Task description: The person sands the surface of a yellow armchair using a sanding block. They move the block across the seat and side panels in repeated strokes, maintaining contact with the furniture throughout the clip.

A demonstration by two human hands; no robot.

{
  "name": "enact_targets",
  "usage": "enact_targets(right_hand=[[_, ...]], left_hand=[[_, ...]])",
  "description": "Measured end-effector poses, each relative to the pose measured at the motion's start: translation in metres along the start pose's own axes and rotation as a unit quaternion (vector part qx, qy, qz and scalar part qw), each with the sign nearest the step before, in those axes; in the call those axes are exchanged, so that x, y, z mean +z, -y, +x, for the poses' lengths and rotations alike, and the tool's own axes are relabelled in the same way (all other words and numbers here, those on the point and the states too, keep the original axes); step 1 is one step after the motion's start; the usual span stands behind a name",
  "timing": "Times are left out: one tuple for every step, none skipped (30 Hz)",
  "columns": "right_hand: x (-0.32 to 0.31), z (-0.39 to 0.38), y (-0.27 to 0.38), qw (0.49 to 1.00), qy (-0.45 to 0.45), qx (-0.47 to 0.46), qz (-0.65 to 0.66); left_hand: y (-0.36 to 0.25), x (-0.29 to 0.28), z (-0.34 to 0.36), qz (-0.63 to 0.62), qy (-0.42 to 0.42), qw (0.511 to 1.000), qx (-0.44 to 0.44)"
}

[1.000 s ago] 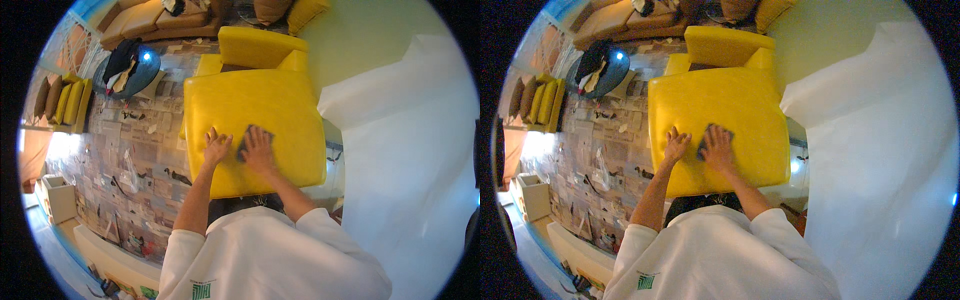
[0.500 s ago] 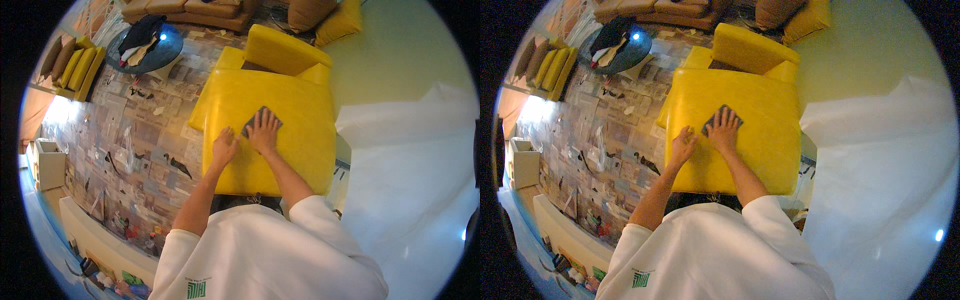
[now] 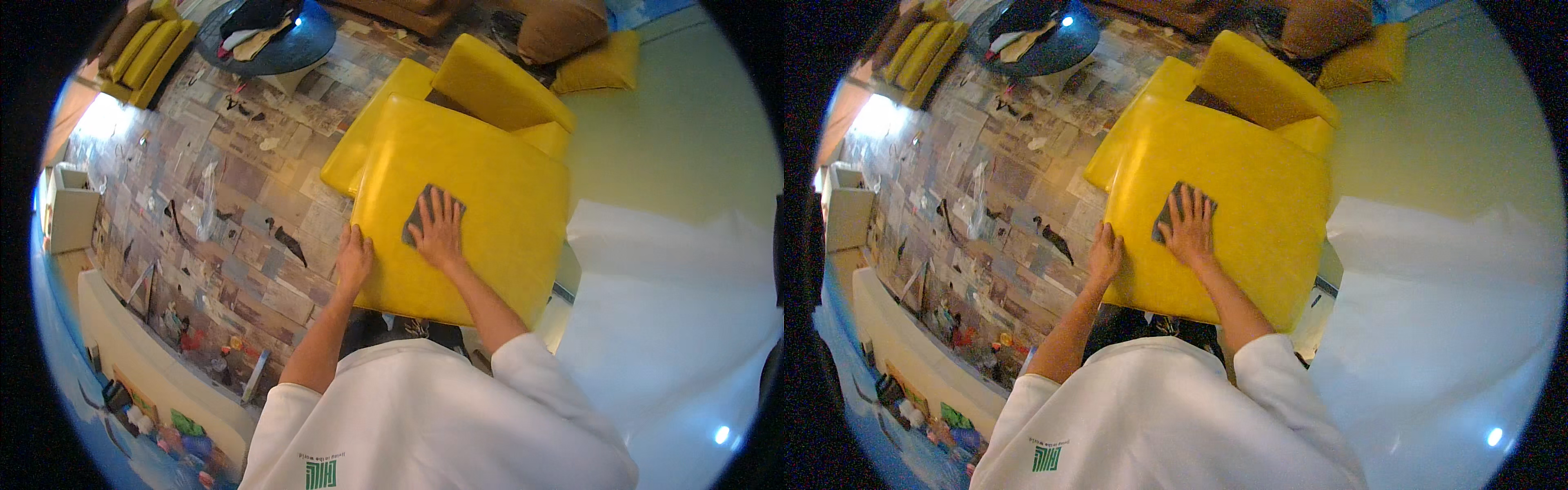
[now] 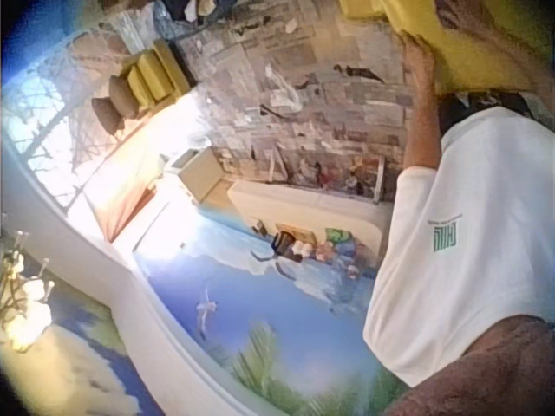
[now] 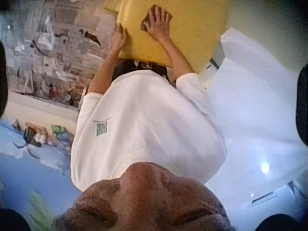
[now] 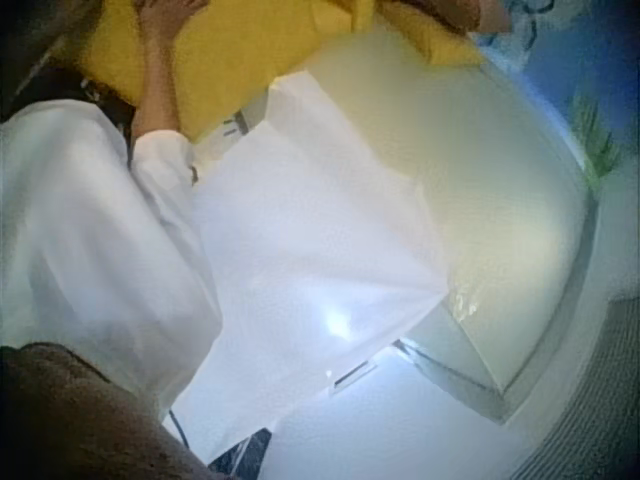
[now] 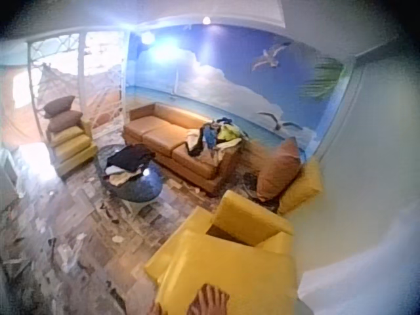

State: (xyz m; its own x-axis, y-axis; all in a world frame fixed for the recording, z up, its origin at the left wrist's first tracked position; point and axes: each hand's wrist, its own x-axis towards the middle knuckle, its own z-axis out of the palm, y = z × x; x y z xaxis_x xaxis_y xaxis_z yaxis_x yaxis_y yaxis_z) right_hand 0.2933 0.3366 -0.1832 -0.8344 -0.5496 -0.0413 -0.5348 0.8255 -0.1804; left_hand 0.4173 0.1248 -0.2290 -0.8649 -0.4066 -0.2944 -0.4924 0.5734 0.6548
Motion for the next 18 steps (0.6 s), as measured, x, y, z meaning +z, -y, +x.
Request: enact_targets(right_hand=[[0.002, 0.019, -0.006, 1.0, -0.024, -0.002, -0.003], [0.003, 0.039, -0.01, 0.999, -0.036, 0.0, -0.008], [0.004, 0.056, -0.011, 1.0, -0.012, 0.018, -0.022], [0.006, 0.072, -0.008, 0.999, -0.046, 0.001, -0.023], [0.009, 0.088, -0.003, 0.998, -0.044, 0.0, -0.033], [0.011, 0.095, 0.005, 0.999, -0.018, 0.012, -0.045], [0.013, 0.098, 0.014, 0.999, -0.008, -0.003, -0.035], [0.014, 0.096, 0.022, 0.999, -0.015, -0.039, -0.031], [0.014, 0.086, 0.031, 0.997, 0.001, -0.065, -0.033], [0.014, 0.074, 0.038, 0.995, 0.035, -0.085, -0.041], [0.014, 0.059, 0.043, 0.993, 0.031, -0.114, -0.025], [0.01, 0.043, 0.043, 0.989, 0.022, -0.148, -0.004], [0.007, 0.027, 0.044, 0.984, 0.037, -0.174, 0.009], [0.005, 0.018, 0.044, 0.977, 0.092, -0.189, 0.018], [0.002, 0.012, 0.038, 0.973, 0.086, -0.211, 0.032], [0.0, 0.014, 0.031, 0.973, 0.068, -0.216, 0.037], [0.0, 0.021, 0.023, 0.973, 0.074, -0.214, 0.035], [0.0, 0.03, 0.017, 0.974, 0.089, -0.208, 0.032]], left_hand=[[0.001, 0.001, 0.0, -0.007, -0.016, 1.0, 0.015], [0.002, 0.002, 0.0, -0.016, -0.026, 0.999, 0.013], [0.002, 0.003, 0.0, -0.02, -0.031, 0.999, 0.006], [0.002, 0.004, 0.0, -0.032, -0.032, 0.999, 0.001], [0.002, 0.004, 0.002, -0.038, -0.028, 0.999, -0.008], [0.004, 0.004, 0.002, -0.044, -0.031, 0.999, -0.01], [0.005, 0.005, 0.001, -0.043, -0.026, 0.999, -0.016], [0.007, 0.006, 0.003, -0.042, -0.028, 0.999, -0.013], [0.01, 0.007, 0.004, -0.039, -0.015, 0.999, -0.024], [0.013, 0.009, 0.004, -0.074, -0.019, 0.997, -0.023], [0.016, 0.01, 0.005, -0.104, -0.008, 0.994, -0.038], [0.019, 0.012, 0.005, -0.131, 0.007, 0.989, -0.062], [0.021, 0.014, 0.005, -0.122, -0.004, 0.991, -0.05], [0.022, 0.015, 0.006, -0.109, -0.012, 0.993, -0.048], [0.023, 0.016, 0.006, -0.095, -0.009, 0.994, -0.059], [0.023, 0.017, 0.006, -0.103, -0.017, 0.993, -0.047], [0.022, 0.018, 0.005, -0.111, -0.018, 0.993, -0.048], [0.021, 0.017, 0.006, -0.115, -0.012, 0.991, -0.061]])
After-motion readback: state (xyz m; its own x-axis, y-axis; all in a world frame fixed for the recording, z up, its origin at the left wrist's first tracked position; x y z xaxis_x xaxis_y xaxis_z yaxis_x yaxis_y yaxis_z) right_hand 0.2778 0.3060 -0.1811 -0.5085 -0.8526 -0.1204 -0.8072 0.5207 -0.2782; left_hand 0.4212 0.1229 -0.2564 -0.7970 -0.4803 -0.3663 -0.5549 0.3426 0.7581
